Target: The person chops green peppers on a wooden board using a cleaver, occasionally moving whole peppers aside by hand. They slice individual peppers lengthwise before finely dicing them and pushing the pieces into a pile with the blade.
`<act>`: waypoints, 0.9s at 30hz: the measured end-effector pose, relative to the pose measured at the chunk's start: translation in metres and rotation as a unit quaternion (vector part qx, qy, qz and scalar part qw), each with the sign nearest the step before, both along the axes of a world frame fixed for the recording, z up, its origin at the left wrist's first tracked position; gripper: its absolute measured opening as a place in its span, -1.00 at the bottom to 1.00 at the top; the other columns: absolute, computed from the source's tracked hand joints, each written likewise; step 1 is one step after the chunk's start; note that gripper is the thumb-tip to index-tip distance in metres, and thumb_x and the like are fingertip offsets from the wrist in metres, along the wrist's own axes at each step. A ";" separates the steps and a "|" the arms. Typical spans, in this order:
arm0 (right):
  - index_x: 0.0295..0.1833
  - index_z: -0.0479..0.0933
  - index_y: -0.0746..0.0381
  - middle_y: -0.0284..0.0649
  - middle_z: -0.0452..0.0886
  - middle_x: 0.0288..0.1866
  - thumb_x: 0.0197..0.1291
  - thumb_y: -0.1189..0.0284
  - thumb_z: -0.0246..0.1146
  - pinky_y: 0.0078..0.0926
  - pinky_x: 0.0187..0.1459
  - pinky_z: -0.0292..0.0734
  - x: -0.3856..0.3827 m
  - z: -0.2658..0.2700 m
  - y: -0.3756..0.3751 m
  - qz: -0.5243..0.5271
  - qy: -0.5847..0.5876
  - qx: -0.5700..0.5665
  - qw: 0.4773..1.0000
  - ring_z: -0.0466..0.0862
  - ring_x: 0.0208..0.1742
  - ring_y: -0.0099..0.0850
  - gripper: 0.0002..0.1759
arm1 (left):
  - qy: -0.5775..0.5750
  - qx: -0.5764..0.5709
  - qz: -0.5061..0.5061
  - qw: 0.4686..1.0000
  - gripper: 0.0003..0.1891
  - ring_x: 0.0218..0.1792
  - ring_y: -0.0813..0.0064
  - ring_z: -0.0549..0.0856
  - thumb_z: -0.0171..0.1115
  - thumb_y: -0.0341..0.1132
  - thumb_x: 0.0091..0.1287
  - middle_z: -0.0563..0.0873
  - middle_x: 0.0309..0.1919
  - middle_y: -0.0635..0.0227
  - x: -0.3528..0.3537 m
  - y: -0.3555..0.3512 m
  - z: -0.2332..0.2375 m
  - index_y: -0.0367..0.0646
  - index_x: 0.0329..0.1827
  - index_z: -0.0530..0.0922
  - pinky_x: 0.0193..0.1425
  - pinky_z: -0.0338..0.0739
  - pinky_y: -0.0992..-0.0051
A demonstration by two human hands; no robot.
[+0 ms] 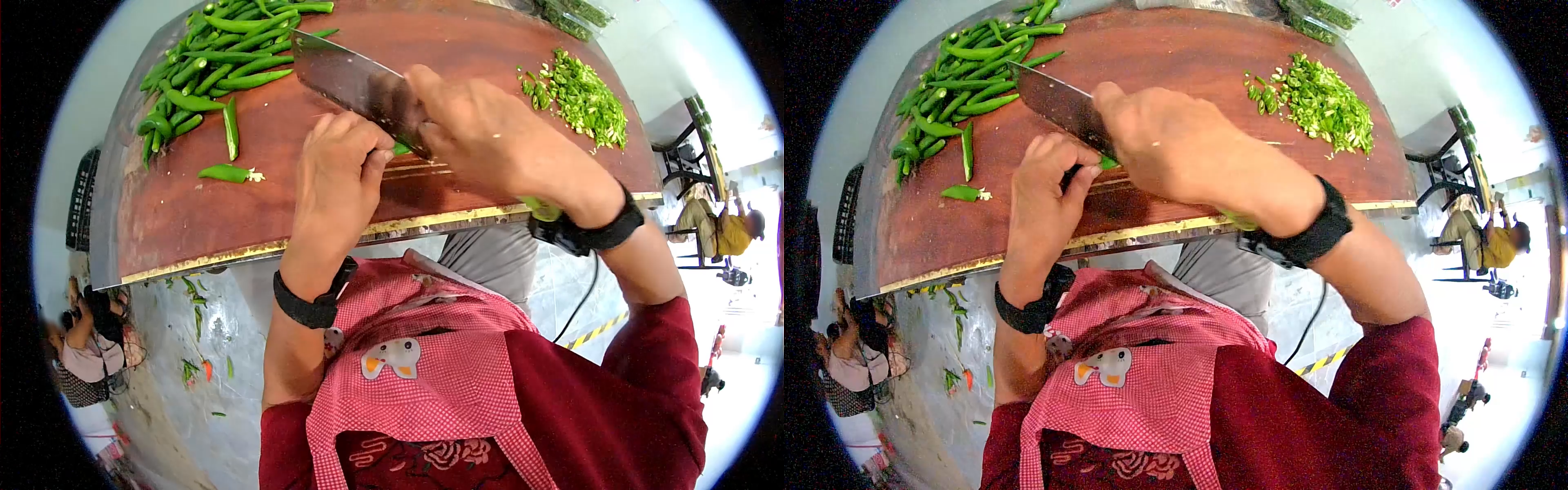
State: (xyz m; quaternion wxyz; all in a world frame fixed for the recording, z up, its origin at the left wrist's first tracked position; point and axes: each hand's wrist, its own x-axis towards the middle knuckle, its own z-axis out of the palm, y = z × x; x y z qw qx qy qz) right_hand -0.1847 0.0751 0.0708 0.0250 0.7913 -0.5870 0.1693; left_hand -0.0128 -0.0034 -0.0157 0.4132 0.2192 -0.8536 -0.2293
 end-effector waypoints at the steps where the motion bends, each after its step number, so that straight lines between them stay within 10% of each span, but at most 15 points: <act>1: 0.01 0.36 0.36 0.15 0.66 -0.38 0.29 0.48 0.15 0.12 -0.29 0.61 0.011 0.002 -0.004 -0.033 0.010 0.025 0.999 0.69 -0.28 0.22 -0.76 | -0.001 -0.001 0.001 1.000 -0.89 -0.13 0.09 0.59 0.33 -0.55 0.15 0.64 -0.30 0.22 0.000 0.000 0.000 -0.18 -0.30 0.63 0.00 0.48 0.18; 27: 0.02 0.36 0.32 0.14 0.59 -0.44 0.22 0.51 0.23 0.12 -0.36 0.51 -0.006 0.004 0.033 0.009 -0.009 -0.066 0.998 0.63 -0.37 0.19 -0.71 | 0.003 -0.041 0.027 0.999 -0.88 -0.14 0.11 0.58 0.35 -0.51 0.17 0.63 -0.30 0.26 0.001 0.003 -0.001 -0.15 -0.24 0.63 -0.03 0.48 0.17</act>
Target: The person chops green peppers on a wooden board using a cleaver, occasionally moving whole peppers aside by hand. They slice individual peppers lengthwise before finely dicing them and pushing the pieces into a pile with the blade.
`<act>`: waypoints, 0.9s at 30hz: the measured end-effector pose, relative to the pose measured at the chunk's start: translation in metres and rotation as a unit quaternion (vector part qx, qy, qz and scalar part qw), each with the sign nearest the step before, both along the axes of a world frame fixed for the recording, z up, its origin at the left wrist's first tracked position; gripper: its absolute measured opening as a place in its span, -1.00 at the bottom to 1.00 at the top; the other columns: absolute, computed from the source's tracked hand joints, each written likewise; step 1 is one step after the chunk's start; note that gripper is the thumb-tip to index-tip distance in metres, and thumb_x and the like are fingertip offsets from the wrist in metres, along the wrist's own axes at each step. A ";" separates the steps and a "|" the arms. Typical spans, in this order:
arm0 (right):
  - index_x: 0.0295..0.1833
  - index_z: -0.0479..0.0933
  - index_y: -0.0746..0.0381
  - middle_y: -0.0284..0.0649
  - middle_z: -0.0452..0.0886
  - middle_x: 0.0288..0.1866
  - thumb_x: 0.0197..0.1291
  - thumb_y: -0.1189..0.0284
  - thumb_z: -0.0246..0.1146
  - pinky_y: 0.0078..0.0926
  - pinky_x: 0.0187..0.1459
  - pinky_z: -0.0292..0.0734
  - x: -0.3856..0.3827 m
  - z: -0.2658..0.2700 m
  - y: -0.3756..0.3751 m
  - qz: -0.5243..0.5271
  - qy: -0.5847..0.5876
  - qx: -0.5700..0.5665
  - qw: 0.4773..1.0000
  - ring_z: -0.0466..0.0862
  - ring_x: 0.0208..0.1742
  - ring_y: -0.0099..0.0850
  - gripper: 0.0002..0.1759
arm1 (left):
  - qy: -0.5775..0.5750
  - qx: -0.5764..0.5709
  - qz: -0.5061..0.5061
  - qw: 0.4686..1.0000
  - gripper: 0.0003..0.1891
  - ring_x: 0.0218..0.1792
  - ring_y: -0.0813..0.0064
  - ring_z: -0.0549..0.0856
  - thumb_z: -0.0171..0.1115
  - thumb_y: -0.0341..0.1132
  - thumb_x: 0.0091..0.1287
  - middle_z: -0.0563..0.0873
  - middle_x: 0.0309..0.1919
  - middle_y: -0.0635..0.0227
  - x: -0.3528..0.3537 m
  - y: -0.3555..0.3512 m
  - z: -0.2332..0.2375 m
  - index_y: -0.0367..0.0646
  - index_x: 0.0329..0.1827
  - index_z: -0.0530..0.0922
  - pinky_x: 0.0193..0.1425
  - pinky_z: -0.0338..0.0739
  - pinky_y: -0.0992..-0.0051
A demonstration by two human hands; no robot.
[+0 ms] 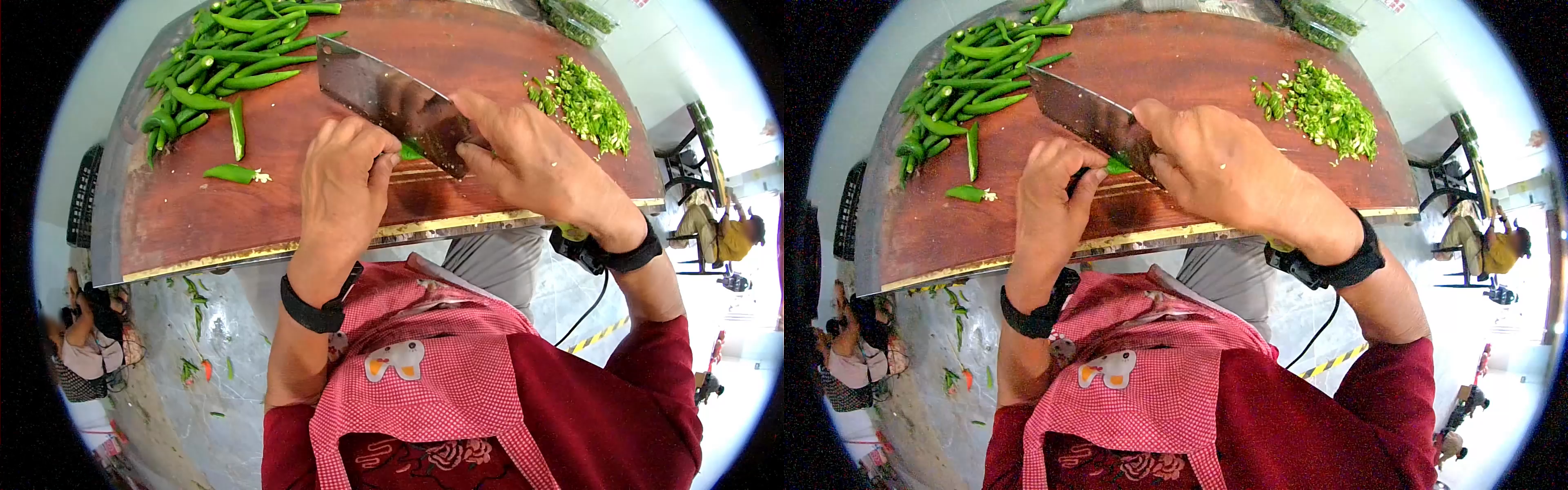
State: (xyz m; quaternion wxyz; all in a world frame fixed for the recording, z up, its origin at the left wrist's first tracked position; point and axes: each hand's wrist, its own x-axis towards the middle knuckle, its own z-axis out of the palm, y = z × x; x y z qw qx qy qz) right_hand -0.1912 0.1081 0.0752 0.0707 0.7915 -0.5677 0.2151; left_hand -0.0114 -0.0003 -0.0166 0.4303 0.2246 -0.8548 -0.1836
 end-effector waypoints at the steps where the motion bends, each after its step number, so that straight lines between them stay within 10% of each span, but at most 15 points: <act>1: 0.02 0.36 0.32 0.14 0.59 -0.44 0.22 0.51 0.23 0.12 -0.36 0.51 -0.001 -0.001 -0.003 0.001 0.001 0.003 1.000 0.63 -0.37 0.19 -0.71 | 0.006 0.002 -0.004 1.000 -0.89 -0.15 0.10 0.58 0.34 -0.51 0.18 0.63 -0.31 0.26 0.000 0.000 0.000 -0.15 -0.26 0.63 -0.04 0.48 0.17; 27: 0.01 0.35 0.32 0.01 0.61 -0.45 0.24 0.49 0.23 0.04 -0.37 0.55 0.010 -0.002 -0.002 -0.024 0.033 0.039 0.998 0.65 -0.38 0.07 -0.71 | 0.004 0.013 -0.006 1.000 -0.91 -0.16 0.12 0.58 0.30 -0.52 0.19 0.62 -0.33 0.30 0.000 0.001 0.001 -0.12 -0.32 0.58 -0.04 0.45 0.17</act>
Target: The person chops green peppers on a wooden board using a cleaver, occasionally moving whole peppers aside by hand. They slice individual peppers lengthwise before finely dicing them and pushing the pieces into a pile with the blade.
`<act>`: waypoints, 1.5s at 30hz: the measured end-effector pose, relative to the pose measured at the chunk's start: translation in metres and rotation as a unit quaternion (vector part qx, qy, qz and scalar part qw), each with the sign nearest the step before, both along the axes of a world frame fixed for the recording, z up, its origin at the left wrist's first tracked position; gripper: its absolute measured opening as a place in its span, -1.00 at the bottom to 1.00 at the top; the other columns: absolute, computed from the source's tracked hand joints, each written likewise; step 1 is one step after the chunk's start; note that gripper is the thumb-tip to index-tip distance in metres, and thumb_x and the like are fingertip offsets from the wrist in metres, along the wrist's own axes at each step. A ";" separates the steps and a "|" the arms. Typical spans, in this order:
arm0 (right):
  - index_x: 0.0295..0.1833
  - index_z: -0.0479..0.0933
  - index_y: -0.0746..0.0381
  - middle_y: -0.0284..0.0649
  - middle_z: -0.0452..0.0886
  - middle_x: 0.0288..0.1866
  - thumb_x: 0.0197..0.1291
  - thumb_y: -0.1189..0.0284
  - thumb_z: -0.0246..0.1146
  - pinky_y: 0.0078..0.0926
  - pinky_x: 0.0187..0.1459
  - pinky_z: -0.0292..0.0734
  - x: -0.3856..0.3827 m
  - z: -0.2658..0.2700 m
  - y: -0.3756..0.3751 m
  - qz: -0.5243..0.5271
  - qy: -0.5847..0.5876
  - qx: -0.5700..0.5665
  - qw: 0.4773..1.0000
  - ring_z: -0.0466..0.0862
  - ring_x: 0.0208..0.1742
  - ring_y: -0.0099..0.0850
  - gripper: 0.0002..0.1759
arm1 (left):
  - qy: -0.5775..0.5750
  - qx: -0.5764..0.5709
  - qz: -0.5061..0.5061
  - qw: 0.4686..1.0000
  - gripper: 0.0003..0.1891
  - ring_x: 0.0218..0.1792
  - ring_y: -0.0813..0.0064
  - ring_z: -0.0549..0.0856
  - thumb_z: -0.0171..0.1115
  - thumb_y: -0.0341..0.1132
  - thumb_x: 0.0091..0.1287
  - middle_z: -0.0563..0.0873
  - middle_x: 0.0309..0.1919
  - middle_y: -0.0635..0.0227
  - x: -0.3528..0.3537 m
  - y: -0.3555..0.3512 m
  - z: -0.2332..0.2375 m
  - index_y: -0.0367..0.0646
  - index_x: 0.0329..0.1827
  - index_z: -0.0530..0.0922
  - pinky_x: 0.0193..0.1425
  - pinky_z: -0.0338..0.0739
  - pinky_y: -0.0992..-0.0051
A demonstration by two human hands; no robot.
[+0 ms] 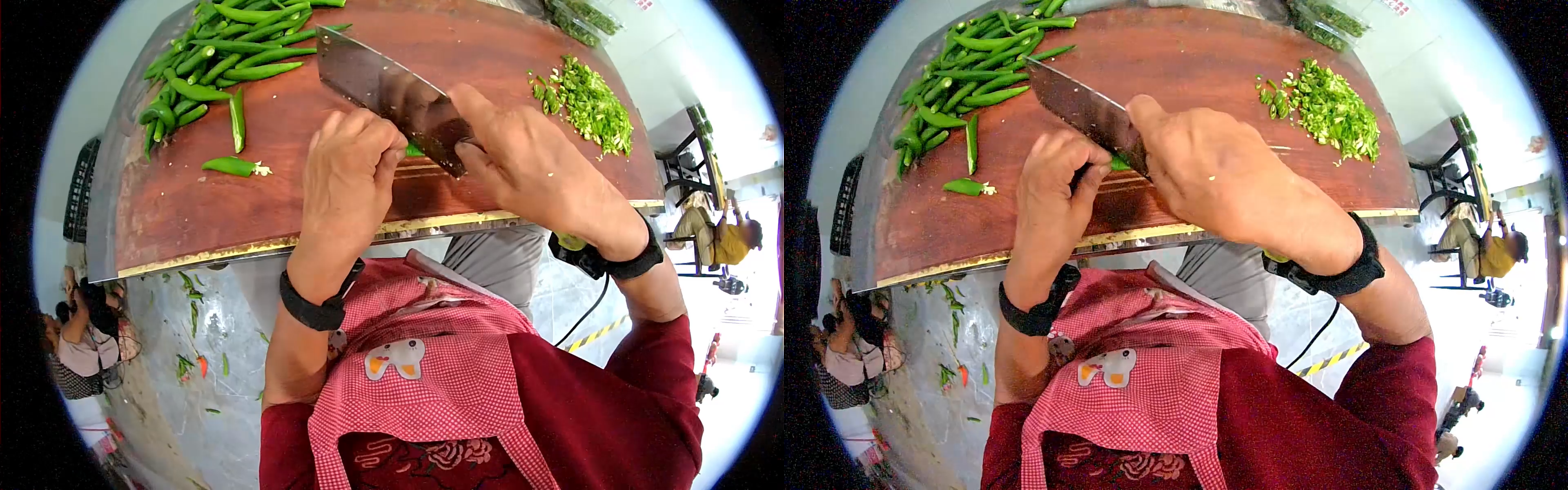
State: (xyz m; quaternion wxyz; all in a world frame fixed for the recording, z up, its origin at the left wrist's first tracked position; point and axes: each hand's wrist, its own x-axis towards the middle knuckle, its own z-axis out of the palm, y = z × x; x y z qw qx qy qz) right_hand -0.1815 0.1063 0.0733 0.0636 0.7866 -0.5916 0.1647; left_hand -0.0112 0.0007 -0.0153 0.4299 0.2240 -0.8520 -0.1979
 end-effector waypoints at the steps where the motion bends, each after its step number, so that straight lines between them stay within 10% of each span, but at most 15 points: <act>1: 0.01 0.35 0.32 0.01 0.61 -0.45 0.24 0.49 0.23 0.04 -0.37 0.55 0.000 -0.001 -0.003 0.000 0.000 0.002 1.000 0.65 -0.38 0.07 -0.71 | 0.006 0.001 -0.005 1.000 -0.91 -0.16 0.12 0.58 0.30 -0.53 0.18 0.62 -0.33 0.29 0.000 -0.001 0.000 -0.13 -0.32 0.58 -0.04 0.46 0.17; 20: -0.06 0.34 0.32 0.14 0.61 -0.45 0.25 0.48 0.20 0.16 -0.28 0.53 -0.012 -0.008 -0.004 0.009 -0.140 -0.030 0.990 0.65 -0.29 0.22 -0.77 | -0.007 0.001 0.039 0.999 -0.80 -0.05 0.08 0.66 0.39 -0.53 0.15 0.69 -0.18 0.17 0.003 0.004 0.004 -0.23 -0.16 0.66 0.06 0.55 0.23; 45: 0.00 0.37 0.33 0.17 0.64 -0.41 0.29 0.44 0.18 0.10 -0.33 0.61 -0.006 -0.006 -0.033 0.025 -0.006 -0.003 1.000 0.70 -0.29 0.19 -0.74 | -0.015 0.019 0.027 0.999 -0.87 -0.10 0.04 0.60 0.34 -0.58 0.15 0.64 -0.29 0.17 0.002 -0.002 0.001 -0.22 -0.26 0.63 -0.02 0.51 0.17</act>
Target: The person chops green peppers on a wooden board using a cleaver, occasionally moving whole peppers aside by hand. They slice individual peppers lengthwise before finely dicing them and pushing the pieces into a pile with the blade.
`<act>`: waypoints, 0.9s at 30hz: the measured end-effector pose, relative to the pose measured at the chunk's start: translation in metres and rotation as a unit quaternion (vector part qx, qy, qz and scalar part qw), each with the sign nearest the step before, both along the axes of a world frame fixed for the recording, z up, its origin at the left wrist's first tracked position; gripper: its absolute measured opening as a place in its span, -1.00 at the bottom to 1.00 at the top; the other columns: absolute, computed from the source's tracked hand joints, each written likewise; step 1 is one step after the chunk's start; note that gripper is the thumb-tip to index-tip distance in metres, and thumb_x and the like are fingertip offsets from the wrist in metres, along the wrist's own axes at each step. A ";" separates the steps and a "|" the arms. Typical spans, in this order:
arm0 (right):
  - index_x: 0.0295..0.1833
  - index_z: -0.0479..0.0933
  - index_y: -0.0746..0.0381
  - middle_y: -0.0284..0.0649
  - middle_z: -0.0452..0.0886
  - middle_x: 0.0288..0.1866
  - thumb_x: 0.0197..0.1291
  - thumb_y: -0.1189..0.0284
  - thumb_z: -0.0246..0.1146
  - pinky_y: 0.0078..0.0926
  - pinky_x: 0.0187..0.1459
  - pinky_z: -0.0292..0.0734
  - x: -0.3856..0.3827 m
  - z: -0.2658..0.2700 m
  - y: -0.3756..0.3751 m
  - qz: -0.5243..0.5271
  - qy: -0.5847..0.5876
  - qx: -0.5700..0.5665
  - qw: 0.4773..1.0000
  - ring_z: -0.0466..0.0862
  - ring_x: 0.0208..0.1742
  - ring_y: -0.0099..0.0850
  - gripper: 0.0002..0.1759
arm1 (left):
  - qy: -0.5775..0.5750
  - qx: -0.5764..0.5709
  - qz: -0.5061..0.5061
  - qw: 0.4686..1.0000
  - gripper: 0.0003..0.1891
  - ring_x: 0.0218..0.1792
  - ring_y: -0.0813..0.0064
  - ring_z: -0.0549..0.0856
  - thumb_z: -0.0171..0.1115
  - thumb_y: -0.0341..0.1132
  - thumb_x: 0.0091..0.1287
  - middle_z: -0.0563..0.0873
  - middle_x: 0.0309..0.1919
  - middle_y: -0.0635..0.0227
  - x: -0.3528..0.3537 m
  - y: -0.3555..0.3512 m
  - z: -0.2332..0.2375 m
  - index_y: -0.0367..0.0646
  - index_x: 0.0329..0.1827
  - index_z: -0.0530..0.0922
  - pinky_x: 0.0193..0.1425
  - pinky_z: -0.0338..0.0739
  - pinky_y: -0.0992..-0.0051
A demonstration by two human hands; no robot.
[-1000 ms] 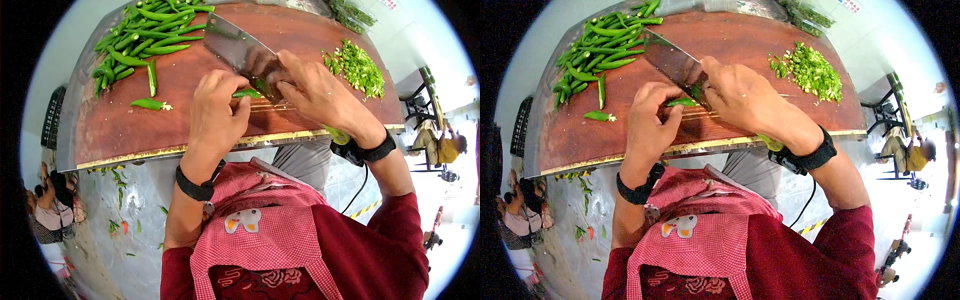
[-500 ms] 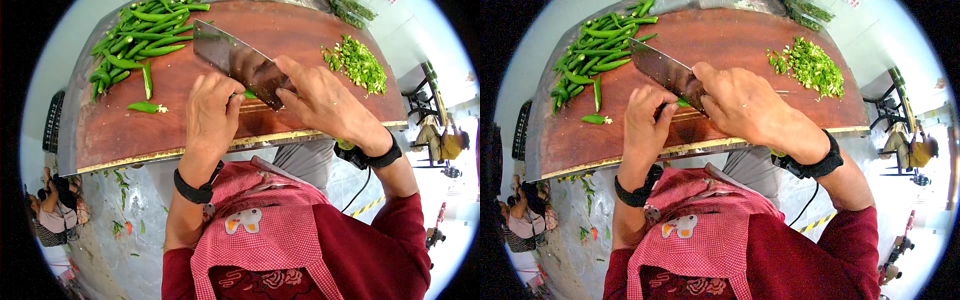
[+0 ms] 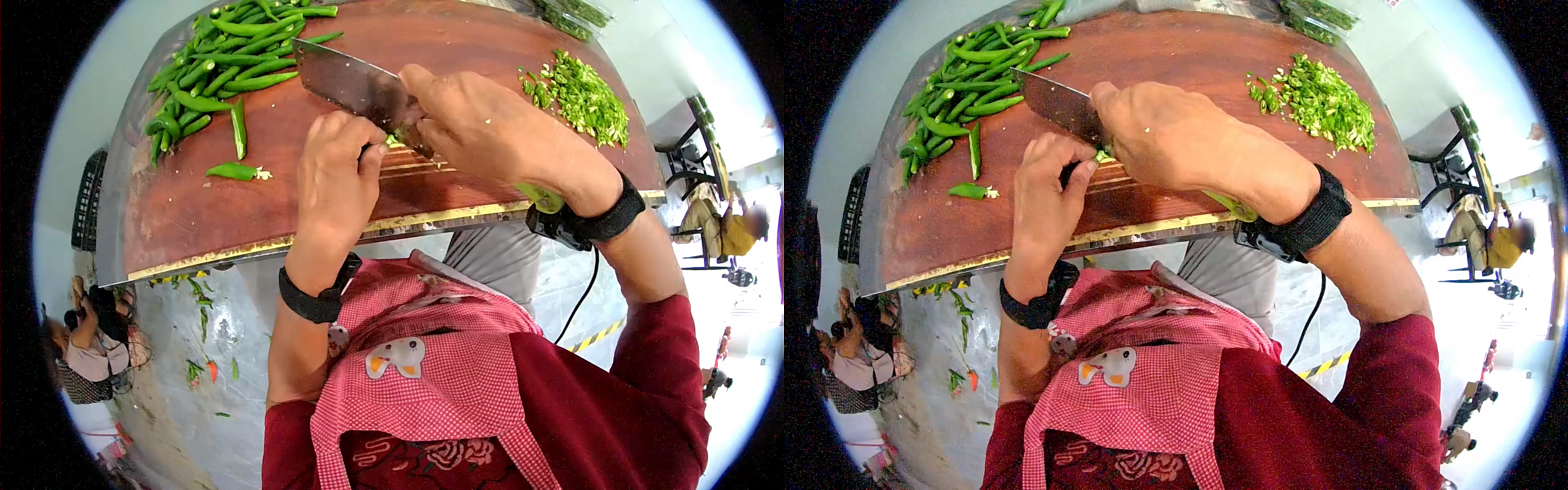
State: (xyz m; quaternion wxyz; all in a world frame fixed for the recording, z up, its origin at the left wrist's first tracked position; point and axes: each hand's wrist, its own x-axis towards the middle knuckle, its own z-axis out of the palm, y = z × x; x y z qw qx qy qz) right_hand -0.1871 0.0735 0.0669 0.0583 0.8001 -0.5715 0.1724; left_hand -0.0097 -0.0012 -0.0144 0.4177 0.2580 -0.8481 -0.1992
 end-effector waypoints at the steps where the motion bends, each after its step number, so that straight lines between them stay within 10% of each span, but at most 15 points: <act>1: 0.01 0.37 0.33 0.18 0.64 -0.40 0.29 0.43 0.19 0.11 -0.33 0.60 0.000 -0.002 0.000 0.006 -0.007 -0.007 1.000 0.70 -0.29 0.19 -0.73 | 0.001 0.010 0.001 1.000 -0.87 -0.10 0.04 0.60 0.34 -0.57 0.15 0.64 -0.29 0.17 0.000 0.000 0.000 -0.21 -0.26 0.64 -0.01 0.51 0.17; 27: 0.00 0.38 0.31 0.14 0.61 -0.47 0.28 0.46 0.20 0.13 -0.33 0.53 -0.005 0.008 0.042 -0.047 -0.071 -0.018 0.996 0.66 -0.33 0.19 -0.75 | 0.007 0.000 -0.009 1.000 -0.90 -0.24 0.23 0.64 0.39 -0.53 0.23 0.65 -0.33 0.22 0.001 0.006 0.003 -0.26 -0.22 0.65 -0.13 0.54 0.35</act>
